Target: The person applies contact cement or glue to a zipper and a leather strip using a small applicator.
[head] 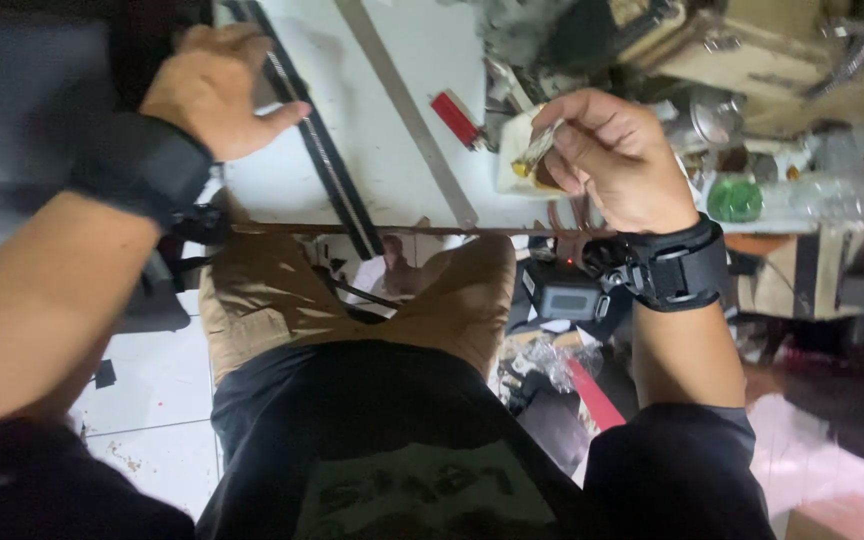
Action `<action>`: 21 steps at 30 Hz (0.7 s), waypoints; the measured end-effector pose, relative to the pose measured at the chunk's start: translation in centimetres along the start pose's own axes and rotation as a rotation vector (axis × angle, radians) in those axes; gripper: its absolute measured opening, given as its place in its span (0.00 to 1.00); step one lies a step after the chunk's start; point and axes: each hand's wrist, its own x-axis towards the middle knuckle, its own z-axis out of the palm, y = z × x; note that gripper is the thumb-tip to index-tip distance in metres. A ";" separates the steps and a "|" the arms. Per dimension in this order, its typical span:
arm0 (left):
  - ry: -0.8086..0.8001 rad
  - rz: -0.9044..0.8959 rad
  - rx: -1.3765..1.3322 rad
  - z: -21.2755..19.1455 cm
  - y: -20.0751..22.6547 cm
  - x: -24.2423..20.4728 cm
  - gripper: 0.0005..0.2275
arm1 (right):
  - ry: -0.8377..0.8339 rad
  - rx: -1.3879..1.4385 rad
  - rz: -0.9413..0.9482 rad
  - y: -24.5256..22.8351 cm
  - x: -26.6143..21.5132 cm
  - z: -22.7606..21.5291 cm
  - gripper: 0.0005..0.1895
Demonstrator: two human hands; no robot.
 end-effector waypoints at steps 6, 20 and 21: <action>0.079 -0.011 -0.010 1.1 -0.4 0.2 0.34 | -0.099 0.124 -0.108 -0.2 7.1 3.0 0.07; 0.015 -0.050 -0.130 -1.0 0.9 0.3 0.28 | -0.238 -0.297 -0.185 3.8 23.3 7.2 0.07; 0.012 -0.052 -0.136 -0.6 0.9 0.4 0.28 | -0.240 -0.298 -0.179 4.3 24.2 7.5 0.07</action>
